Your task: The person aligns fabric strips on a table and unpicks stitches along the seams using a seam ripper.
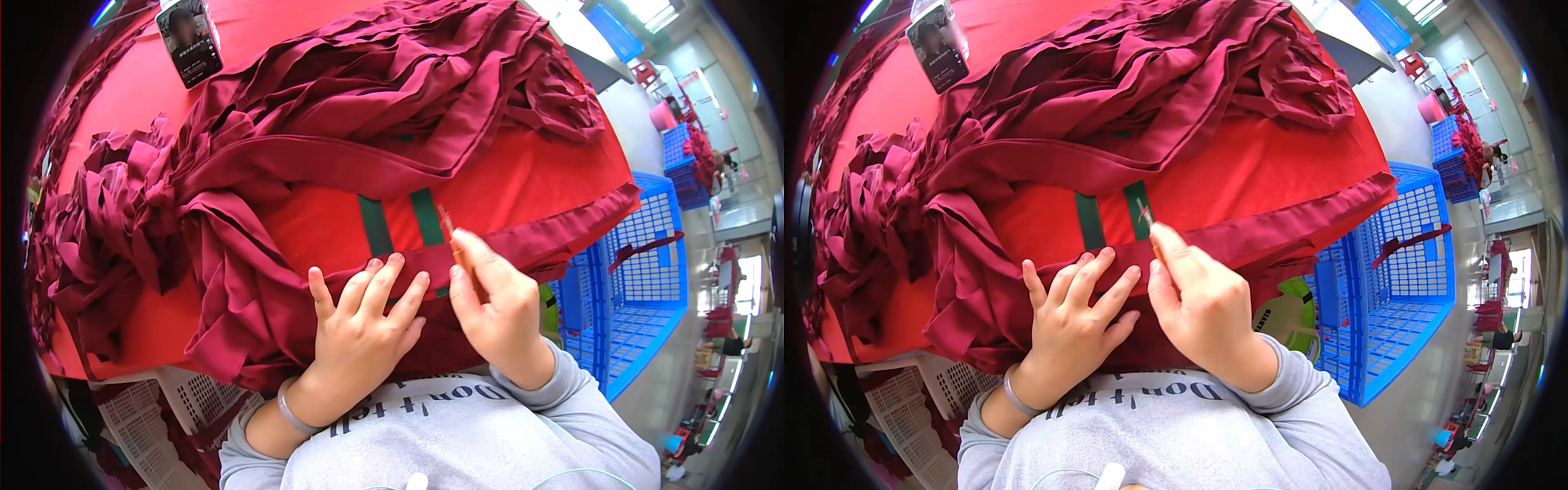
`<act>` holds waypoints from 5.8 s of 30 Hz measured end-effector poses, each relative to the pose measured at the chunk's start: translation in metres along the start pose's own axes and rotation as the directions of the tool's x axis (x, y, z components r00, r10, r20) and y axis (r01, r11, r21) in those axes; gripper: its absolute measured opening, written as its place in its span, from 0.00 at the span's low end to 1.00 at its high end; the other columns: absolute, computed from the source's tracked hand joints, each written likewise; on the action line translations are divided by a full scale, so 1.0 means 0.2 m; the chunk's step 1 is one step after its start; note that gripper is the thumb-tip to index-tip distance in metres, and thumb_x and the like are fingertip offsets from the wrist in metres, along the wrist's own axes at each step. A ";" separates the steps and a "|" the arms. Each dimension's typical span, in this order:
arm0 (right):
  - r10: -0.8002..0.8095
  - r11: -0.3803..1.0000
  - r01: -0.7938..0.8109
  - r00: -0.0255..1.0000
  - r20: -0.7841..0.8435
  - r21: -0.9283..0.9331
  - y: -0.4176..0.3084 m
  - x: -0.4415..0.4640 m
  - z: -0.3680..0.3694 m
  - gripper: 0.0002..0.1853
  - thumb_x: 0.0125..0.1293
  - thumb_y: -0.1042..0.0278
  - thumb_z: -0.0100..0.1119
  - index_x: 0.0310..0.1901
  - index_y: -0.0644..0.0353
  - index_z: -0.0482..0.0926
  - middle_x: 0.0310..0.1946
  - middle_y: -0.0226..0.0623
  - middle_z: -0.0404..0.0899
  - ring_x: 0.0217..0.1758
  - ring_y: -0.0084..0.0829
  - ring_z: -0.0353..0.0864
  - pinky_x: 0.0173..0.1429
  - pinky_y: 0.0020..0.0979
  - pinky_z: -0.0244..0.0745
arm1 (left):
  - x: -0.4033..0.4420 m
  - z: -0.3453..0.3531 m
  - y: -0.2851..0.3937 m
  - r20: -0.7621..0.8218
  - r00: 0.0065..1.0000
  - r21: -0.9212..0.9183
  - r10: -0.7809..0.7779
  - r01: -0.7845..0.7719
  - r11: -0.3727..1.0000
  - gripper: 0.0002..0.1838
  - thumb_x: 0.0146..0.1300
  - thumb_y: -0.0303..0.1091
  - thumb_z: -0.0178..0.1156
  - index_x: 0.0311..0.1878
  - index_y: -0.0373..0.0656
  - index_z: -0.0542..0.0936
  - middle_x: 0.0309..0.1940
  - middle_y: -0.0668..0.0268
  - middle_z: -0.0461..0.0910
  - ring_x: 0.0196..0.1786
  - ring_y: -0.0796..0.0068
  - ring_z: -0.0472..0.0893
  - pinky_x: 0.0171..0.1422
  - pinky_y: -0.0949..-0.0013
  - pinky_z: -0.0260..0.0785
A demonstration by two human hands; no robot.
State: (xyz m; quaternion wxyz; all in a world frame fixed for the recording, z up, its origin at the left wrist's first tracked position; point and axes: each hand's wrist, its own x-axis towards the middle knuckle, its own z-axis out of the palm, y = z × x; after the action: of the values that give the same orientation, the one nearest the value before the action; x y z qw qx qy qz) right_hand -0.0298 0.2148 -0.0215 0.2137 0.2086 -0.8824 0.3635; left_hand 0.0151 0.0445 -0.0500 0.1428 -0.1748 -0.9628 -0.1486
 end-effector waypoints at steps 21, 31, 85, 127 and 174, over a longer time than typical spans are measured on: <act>0.228 0.950 -0.232 0.973 0.042 0.211 0.16 0.15 -0.05 0.13 0.69 0.74 0.62 0.28 0.67 0.71 0.20 0.35 0.61 0.22 0.28 0.61 0.28 0.30 0.58 | -0.02 -0.13 -0.07 -0.159 0.987 -0.181 0.024 -0.053 0.982 0.06 0.56 0.36 0.69 0.35 0.48 0.86 0.21 0.74 0.77 0.25 0.77 0.75 0.81 0.49 0.43; 0.285 0.902 -0.281 0.958 0.037 0.328 0.25 0.10 -0.14 0.23 0.62 0.82 0.66 0.19 0.62 0.60 0.19 0.26 0.57 0.23 0.17 0.53 0.27 0.27 0.49 | -0.22 -0.74 -0.42 -0.697 0.640 0.200 -0.324 0.607 0.770 0.10 0.70 0.29 0.56 0.45 0.36 0.85 0.41 0.58 0.84 0.46 0.63 0.82 0.70 0.56 0.61; 0.923 0.144 -0.143 0.377 -0.080 0.979 1.75 0.26 -1.18 0.05 0.66 0.63 0.66 0.40 0.53 0.85 0.34 0.33 0.87 0.37 0.32 0.88 0.44 0.42 0.85 | 0.03 -0.25 -0.23 -0.012 0.996 0.104 0.090 -0.089 0.991 0.16 0.50 0.29 0.62 0.42 0.56 0.88 0.20 0.70 0.61 0.24 0.70 0.70 0.29 0.64 0.63; 0.272 0.867 -0.382 0.900 -0.339 -0.318 0.76 0.16 -0.56 0.20 0.71 0.70 0.55 0.61 0.70 0.73 0.53 0.56 0.77 0.53 0.49 0.79 0.58 0.40 0.74 | 0.04 -0.23 0.03 0.148 0.979 0.008 0.141 -0.144 0.990 0.25 0.61 0.38 0.63 0.63 0.48 0.77 0.65 0.62 0.73 0.69 0.59 0.70 0.74 0.48 0.57; 0.018 0.999 -0.007 0.937 0.350 -0.031 -0.05 -0.14 -0.11 0.18 0.58 0.73 0.64 0.52 0.66 0.82 0.25 0.35 0.74 0.20 0.31 0.77 0.23 0.30 0.75 | -0.01 0.01 -0.03 -0.093 0.996 -0.254 0.013 -0.036 0.966 0.31 0.54 0.45 0.70 0.61 0.44 0.79 0.59 0.62 0.77 0.60 0.62 0.76 0.63 0.57 0.68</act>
State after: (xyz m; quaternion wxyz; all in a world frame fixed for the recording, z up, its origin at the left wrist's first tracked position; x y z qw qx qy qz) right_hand 0.0035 0.2292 -0.0161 0.0540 0.2613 -0.9129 0.3088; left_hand 0.0140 0.0401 -0.0539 0.1642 -0.1966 -0.9259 -0.2776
